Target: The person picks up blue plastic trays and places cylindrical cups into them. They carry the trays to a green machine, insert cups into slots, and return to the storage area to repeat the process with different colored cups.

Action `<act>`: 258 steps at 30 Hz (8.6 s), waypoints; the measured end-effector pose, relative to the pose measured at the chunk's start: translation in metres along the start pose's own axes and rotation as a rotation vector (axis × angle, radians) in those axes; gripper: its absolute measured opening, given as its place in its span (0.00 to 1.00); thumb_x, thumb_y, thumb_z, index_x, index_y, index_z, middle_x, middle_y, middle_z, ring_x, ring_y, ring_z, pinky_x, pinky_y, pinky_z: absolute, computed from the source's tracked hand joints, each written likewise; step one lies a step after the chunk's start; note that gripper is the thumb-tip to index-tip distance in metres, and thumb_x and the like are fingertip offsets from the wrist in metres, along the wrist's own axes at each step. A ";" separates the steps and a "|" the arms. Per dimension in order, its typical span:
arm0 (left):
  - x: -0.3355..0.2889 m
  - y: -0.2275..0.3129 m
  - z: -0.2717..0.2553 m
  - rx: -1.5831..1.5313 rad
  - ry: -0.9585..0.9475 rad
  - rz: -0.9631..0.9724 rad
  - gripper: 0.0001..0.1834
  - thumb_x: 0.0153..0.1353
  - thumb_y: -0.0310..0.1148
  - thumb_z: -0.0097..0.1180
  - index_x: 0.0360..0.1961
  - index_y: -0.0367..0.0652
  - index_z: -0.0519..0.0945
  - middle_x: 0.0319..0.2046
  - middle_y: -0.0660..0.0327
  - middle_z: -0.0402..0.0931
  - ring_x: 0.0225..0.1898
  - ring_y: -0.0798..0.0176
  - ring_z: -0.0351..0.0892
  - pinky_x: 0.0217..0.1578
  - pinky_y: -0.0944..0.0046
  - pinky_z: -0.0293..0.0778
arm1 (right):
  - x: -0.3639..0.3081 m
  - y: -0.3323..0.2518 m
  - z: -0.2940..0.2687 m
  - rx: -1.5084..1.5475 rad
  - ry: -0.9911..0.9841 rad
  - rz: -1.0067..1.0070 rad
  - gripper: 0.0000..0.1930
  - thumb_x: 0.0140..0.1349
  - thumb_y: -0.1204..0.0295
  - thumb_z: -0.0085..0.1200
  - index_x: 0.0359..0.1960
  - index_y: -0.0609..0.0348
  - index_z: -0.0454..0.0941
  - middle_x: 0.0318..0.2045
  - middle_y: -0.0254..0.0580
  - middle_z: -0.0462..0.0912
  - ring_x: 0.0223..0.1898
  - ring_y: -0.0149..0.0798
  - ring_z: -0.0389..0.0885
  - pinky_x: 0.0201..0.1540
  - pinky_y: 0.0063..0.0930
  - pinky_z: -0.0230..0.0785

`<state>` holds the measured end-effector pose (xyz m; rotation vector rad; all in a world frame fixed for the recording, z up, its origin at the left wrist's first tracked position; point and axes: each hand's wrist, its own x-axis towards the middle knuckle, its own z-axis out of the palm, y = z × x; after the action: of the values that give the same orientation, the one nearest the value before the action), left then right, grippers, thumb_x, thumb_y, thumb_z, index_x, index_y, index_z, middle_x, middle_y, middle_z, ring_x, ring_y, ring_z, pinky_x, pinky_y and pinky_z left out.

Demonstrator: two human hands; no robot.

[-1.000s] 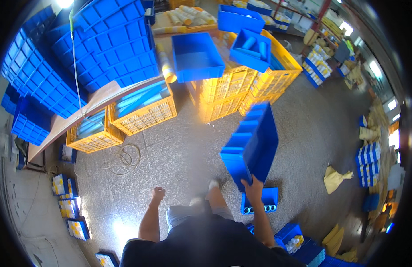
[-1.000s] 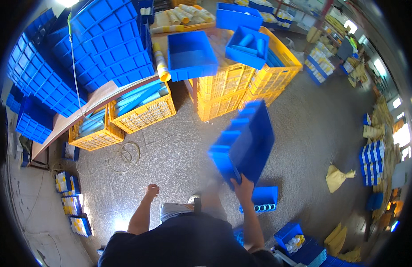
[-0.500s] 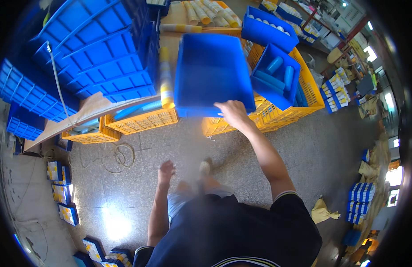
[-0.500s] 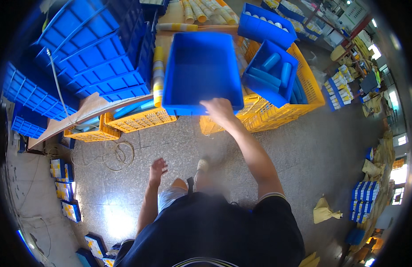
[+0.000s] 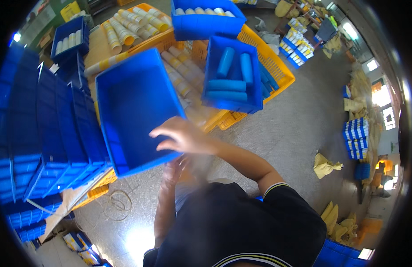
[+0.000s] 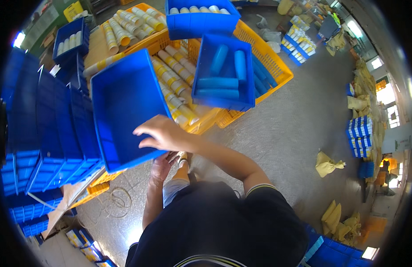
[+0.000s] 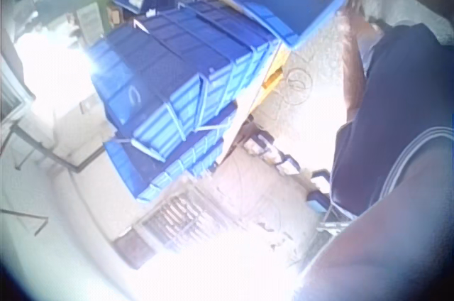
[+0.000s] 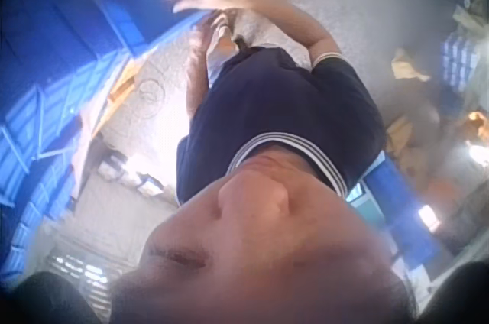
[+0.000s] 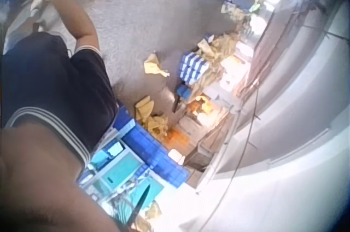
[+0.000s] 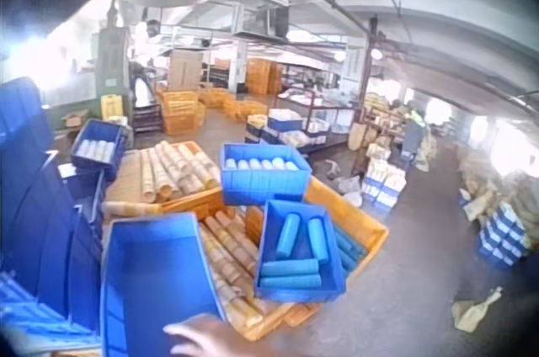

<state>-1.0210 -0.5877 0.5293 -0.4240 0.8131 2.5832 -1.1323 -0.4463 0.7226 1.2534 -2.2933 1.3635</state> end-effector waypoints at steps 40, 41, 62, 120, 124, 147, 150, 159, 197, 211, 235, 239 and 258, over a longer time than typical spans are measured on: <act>-0.124 0.175 0.040 0.396 1.231 0.435 0.12 0.49 0.28 0.65 0.36 0.38 0.80 0.36 0.60 0.80 0.34 0.61 0.79 0.38 0.64 0.79 | -0.392 0.365 -0.581 -0.842 0.411 1.368 0.22 0.66 0.67 0.53 0.59 0.64 0.71 0.51 0.62 0.81 0.53 0.62 0.80 0.56 0.51 0.71; -0.123 0.175 0.057 0.424 1.179 0.447 0.12 0.49 0.28 0.66 0.36 0.38 0.80 0.36 0.60 0.79 0.35 0.61 0.79 0.39 0.63 0.78 | -0.395 0.368 -0.581 -0.838 0.398 1.422 0.22 0.67 0.68 0.53 0.59 0.64 0.71 0.52 0.62 0.81 0.53 0.62 0.80 0.57 0.52 0.71; 0.155 -0.161 0.280 0.352 0.779 0.060 0.17 0.60 0.22 0.58 0.50 0.30 0.73 0.43 0.53 0.77 0.41 0.54 0.83 0.42 0.58 0.82 | -0.312 0.348 -0.511 -0.685 -0.313 1.050 0.37 0.55 0.53 0.67 0.65 0.52 0.70 0.71 0.41 0.61 0.57 0.55 0.77 0.59 0.47 0.72; 0.256 -0.019 0.387 1.697 0.222 1.252 0.16 0.50 0.13 0.61 0.38 0.45 0.87 0.23 0.60 0.66 0.23 0.61 0.70 0.23 0.62 0.66 | -0.117 0.315 -0.265 1.799 1.028 1.100 0.35 0.72 0.42 0.41 0.58 0.69 0.70 0.54 0.60 0.77 0.56 0.52 0.77 0.61 0.44 0.70; 0.276 -0.010 0.371 1.850 0.224 1.086 0.13 0.50 0.14 0.59 0.36 0.41 0.80 0.28 0.54 0.75 0.28 0.50 0.78 0.28 0.54 0.74 | -0.156 0.301 -0.284 1.760 1.088 1.207 0.35 0.73 0.47 0.43 0.64 0.72 0.63 0.62 0.67 0.69 0.63 0.58 0.71 0.67 0.46 0.65; 0.283 -0.043 0.419 1.799 0.441 1.030 0.11 0.53 0.16 0.54 0.35 0.40 0.81 0.30 0.48 0.79 0.33 0.42 0.81 0.33 0.50 0.77 | -0.270 0.262 -0.487 -0.592 -0.021 0.934 0.28 0.54 0.74 0.66 0.59 0.60 0.72 0.53 0.49 0.79 0.53 0.49 0.80 0.56 0.41 0.71; 0.334 -0.081 0.404 1.794 0.353 0.673 0.08 0.55 0.19 0.56 0.36 0.37 0.82 0.31 0.44 0.81 0.35 0.39 0.82 0.37 0.48 0.77 | -0.319 0.275 -0.496 -0.928 -0.508 1.058 0.41 0.45 0.75 0.72 0.65 0.56 0.67 0.59 0.47 0.75 0.60 0.51 0.74 0.63 0.44 0.66; 0.398 -0.095 0.321 1.619 0.372 0.502 0.13 0.63 0.35 0.58 0.43 0.36 0.84 0.40 0.43 0.83 0.43 0.38 0.82 0.46 0.49 0.77 | -0.348 0.294 -0.514 -0.648 -0.329 1.175 0.42 0.44 0.72 0.73 0.65 0.53 0.67 0.58 0.47 0.76 0.59 0.51 0.74 0.62 0.45 0.66; 0.178 -0.032 0.368 1.597 0.091 0.580 0.33 0.38 0.07 0.47 0.47 0.40 0.87 0.39 0.51 0.77 0.40 0.50 0.80 0.43 0.58 0.77 | -0.155 0.284 -0.249 1.225 0.536 1.453 0.29 0.71 0.49 0.50 0.60 0.62 0.70 0.56 0.48 0.76 0.57 0.47 0.76 0.58 0.47 0.70; 0.252 -0.060 0.378 1.544 0.264 0.790 0.22 0.42 0.10 0.53 0.39 0.39 0.85 0.32 0.53 0.78 0.35 0.50 0.80 0.38 0.59 0.76 | -0.162 0.249 -0.277 1.699 0.614 1.281 0.24 0.69 0.57 0.57 0.57 0.60 0.68 0.53 0.49 0.77 0.52 0.44 0.80 0.54 0.49 0.76; 0.272 -0.045 0.371 1.984 0.246 0.698 0.19 0.49 0.16 0.56 0.41 0.44 0.86 0.30 0.44 0.82 0.31 0.42 0.83 0.33 0.51 0.76 | -0.222 0.247 -0.370 1.254 0.491 1.156 0.30 0.70 0.59 0.55 0.65 0.67 0.63 0.56 0.56 0.76 0.59 0.51 0.76 0.64 0.47 0.68; 0.284 -0.044 0.379 1.863 0.111 0.741 0.24 0.48 0.12 0.51 0.45 0.40 0.87 0.42 0.43 0.83 0.44 0.42 0.83 0.47 0.55 0.78 | -0.243 0.311 -0.449 0.179 0.653 0.999 0.24 0.65 0.64 0.60 0.57 0.69 0.72 0.50 0.55 0.81 0.53 0.51 0.80 0.56 0.44 0.73; 0.250 -0.038 0.407 0.684 -0.240 0.193 0.43 0.63 0.51 0.63 0.70 0.34 0.63 0.66 0.44 0.66 0.64 0.48 0.70 0.56 0.51 0.73 | -0.218 0.251 -0.436 -0.154 0.512 0.667 0.37 0.49 0.70 0.67 0.64 0.55 0.66 0.57 0.52 0.74 0.58 0.48 0.75 0.60 0.41 0.68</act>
<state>-1.2893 -0.2459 0.7319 0.1729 1.6084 2.2533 -1.2880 0.0785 0.6895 0.0376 -2.4298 1.4193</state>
